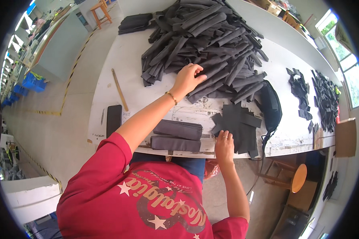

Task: Sorting and inspecting long black foam strips at a workshop table.

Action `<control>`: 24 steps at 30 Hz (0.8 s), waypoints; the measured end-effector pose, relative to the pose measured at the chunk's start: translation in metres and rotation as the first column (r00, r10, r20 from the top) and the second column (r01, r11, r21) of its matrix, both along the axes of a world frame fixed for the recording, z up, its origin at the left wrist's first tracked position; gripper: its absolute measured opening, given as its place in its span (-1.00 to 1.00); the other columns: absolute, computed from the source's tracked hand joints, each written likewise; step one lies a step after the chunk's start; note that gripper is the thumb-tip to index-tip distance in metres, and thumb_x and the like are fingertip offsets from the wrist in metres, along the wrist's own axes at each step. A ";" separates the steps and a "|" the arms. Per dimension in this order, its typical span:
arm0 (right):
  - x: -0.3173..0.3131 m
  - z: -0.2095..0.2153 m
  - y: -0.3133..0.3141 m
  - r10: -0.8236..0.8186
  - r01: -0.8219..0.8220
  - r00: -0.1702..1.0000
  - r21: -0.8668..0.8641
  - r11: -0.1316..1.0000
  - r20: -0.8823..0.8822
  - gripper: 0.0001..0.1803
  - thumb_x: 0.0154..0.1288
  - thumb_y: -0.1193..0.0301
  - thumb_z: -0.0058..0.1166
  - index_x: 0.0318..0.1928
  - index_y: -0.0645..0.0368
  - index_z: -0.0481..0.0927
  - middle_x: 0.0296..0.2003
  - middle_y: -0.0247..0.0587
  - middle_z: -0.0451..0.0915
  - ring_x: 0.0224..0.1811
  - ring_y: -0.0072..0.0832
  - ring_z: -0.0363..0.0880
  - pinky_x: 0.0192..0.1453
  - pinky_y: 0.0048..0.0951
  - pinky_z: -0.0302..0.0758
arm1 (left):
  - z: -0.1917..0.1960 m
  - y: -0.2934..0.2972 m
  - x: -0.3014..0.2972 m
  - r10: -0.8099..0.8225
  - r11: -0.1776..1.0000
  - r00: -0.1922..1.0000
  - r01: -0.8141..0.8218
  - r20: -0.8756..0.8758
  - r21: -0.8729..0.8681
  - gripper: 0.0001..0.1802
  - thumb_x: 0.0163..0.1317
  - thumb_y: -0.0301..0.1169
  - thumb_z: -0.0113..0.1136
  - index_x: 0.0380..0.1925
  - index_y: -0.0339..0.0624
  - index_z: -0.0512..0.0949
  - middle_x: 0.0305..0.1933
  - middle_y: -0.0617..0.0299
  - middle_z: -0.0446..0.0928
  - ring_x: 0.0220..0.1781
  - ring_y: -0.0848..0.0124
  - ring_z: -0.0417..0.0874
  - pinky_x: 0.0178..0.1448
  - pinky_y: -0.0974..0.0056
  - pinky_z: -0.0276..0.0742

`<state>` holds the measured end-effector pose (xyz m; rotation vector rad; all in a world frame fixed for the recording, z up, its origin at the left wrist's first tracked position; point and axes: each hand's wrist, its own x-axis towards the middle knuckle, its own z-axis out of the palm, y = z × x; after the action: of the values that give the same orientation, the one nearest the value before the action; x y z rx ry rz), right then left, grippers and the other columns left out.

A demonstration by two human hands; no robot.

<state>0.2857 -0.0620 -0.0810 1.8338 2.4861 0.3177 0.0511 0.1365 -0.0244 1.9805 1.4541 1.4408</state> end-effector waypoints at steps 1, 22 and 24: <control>0.001 -0.003 0.001 0.046 -0.047 0.998 0.026 0.999 0.035 -0.62 0.27 0.42 0.04 0.04 0.38 0.48 -0.05 0.00 0.50 -0.04 -0.18 0.48 -0.03 -0.31 0.53 | -0.009 0.007 0.002 0.043 0.999 0.995 -0.041 -0.089 0.019 -0.79 0.07 -0.35 0.37 -0.34 -0.18 0.59 -0.37 0.13 0.56 -0.28 0.15 0.62 -0.13 0.12 0.54; -0.070 0.096 0.016 -0.005 -0.042 0.404 -0.024 0.999 -0.915 -0.66 0.13 0.56 0.27 -0.19 0.24 0.34 -0.22 -0.05 0.38 -0.20 -0.16 0.40 -0.07 -0.26 0.39 | 0.017 -0.093 -0.035 0.240 0.721 -0.008 0.671 0.971 -0.173 -0.69 0.37 -0.25 0.16 -0.12 -0.32 0.52 -0.30 0.17 0.53 -0.33 0.41 0.54 -0.23 0.35 0.54; -0.077 0.092 0.012 0.059 -0.087 0.433 0.024 0.996 -0.900 -0.64 0.08 0.55 0.31 -0.22 0.23 0.35 -0.19 0.00 0.39 -0.14 -0.03 0.40 -0.04 -0.18 0.38 | 0.016 -0.094 -0.036 0.237 0.720 0.032 0.665 0.971 -0.197 -0.69 0.36 -0.25 0.18 -0.10 -0.29 0.53 -0.29 0.19 0.54 -0.31 0.41 0.55 -0.22 0.35 0.55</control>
<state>0.2092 -0.0504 0.0113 2.2606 3.1081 -1.0293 0.0149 0.0425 -0.0080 0.2970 0.5988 1.2889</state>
